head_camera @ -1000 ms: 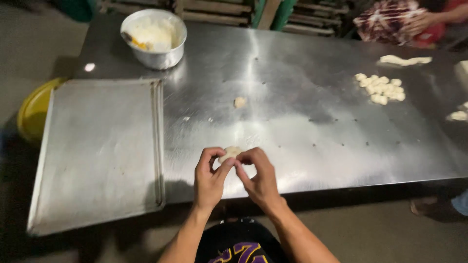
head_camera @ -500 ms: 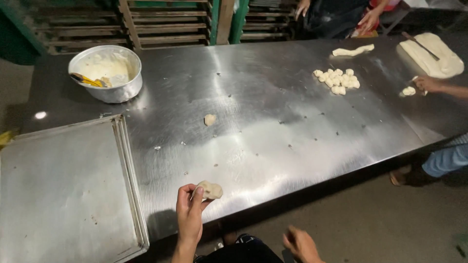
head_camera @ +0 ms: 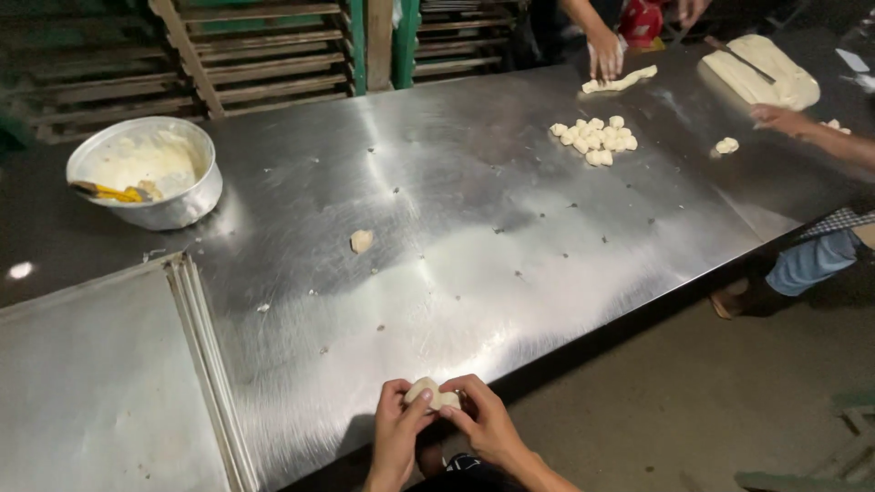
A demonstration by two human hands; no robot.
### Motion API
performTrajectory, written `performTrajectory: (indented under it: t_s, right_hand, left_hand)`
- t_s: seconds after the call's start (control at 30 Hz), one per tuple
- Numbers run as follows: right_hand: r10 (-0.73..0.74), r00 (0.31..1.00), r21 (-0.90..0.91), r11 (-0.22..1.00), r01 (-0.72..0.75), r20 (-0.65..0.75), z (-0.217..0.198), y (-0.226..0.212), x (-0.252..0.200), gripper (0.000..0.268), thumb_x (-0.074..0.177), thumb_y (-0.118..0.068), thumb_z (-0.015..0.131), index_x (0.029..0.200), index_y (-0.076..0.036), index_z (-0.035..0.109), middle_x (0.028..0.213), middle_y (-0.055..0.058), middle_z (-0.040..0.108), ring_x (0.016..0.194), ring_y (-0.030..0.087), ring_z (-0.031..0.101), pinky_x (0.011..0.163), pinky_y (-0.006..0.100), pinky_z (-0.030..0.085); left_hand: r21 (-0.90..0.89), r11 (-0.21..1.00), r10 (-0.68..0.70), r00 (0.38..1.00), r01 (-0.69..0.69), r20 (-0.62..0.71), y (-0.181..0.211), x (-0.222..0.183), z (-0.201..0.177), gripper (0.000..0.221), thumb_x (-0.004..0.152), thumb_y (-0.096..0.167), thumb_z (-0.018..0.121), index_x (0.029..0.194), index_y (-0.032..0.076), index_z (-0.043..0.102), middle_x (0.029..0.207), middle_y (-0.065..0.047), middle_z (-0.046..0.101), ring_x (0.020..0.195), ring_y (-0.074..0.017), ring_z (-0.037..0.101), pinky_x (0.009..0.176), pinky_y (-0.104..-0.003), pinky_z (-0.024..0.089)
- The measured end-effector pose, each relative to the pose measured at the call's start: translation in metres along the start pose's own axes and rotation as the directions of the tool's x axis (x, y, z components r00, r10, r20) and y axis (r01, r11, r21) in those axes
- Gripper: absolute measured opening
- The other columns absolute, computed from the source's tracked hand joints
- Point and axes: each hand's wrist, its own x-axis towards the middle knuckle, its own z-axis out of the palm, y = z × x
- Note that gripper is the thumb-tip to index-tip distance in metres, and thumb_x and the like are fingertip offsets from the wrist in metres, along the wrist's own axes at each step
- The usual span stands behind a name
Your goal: Rolling pieces of dough into uniform balls and arranging them on a tray for baking.
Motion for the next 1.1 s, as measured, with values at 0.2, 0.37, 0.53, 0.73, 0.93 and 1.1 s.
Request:
performTrajectory:
  t_s: [0.2,0.37,0.53,0.73,0.93,1.1]
  right_hand:
    - [0.238,0.968,0.085,0.969,-0.232,-0.081,-0.019,0.052,0.039,0.031,0.094,-0.016,0.07,0.121,-0.008,0.058,0.098,0.006,0.071,0.086,0.013,0.067,0.078,0.029,0.056]
    - [0.014,0.998,-0.149,0.989,-0.023,-0.065,-0.049,0.072,0.077,0.022,0.1,-0.019,0.065,0.117,-0.005,0.061,0.105,0.01,0.073,0.096,0.017,0.072,0.086,0.033,0.058]
    - [-0.329,0.907,-0.656,0.628,0.418,0.263,-0.075,0.129,0.149,0.031,0.094,-0.023,0.067,0.119,-0.005,0.061,0.112,0.016,0.059,0.097,0.034,0.06,0.082,0.045,0.052]
    - [-0.299,0.954,-0.72,0.663,0.203,-0.007,-0.018,0.117,0.233,0.022,0.082,-0.024,0.065,0.093,-0.006,0.058,0.098,0.015,0.053,0.092,0.032,0.049,0.083,0.047,0.037]
    - [-0.363,0.931,-0.634,0.709,0.309,0.048,0.046,0.113,0.216,0.022,0.079,-0.013,0.062,0.098,-0.005,0.055,0.098,0.015,0.05,0.091,0.032,0.046,0.083,0.047,0.035]
    - [-0.395,0.88,-0.617,0.633,0.468,0.263,0.002,0.149,0.152,0.029,0.079,-0.008,0.062,0.107,-0.005,0.055,0.104,0.017,0.052,0.093,0.03,0.046,0.082,0.046,0.038]
  left_hand:
    - [0.337,0.881,0.44,0.839,-0.333,-0.321,-0.04,0.052,-0.103,0.034,0.089,0.009,0.074,0.11,-0.003,0.05,0.09,-0.016,0.065,0.074,-0.019,0.065,0.061,-0.031,0.056]
    - [0.519,0.698,0.693,0.65,-0.494,-0.313,-0.014,0.068,-0.153,0.042,0.091,0.013,0.075,0.115,-0.002,0.044,0.095,-0.017,0.065,0.081,-0.019,0.067,0.068,-0.029,0.057]
    - [0.996,-0.027,0.757,0.652,0.081,-0.032,0.03,0.09,-0.177,0.036,0.083,0.03,0.079,0.103,0.005,0.063,0.101,-0.017,0.063,0.101,-0.0427,0.059,0.096,-0.053,0.047]
    - [0.972,-0.208,0.816,0.566,0.105,0.113,0.075,0.16,-0.154,0.03,0.08,0.027,0.074,0.099,0.007,0.063,0.109,-0.016,0.058,0.108,-0.0362,0.052,0.094,-0.053,0.04]
    - [0.996,-0.078,0.707,0.706,0.044,0.025,0.034,0.151,-0.069,0.018,0.079,0.018,0.069,0.093,0.01,0.062,0.103,-0.011,0.058,0.106,-0.0339,0.052,0.091,-0.051,0.039]
    - [0.991,-0.132,0.513,0.855,-0.004,0.072,-0.003,0.089,-0.094,0.021,0.08,0.012,0.065,0.101,0.006,0.062,0.109,-0.013,0.055,0.105,-0.0334,0.05,0.092,-0.051,0.039]
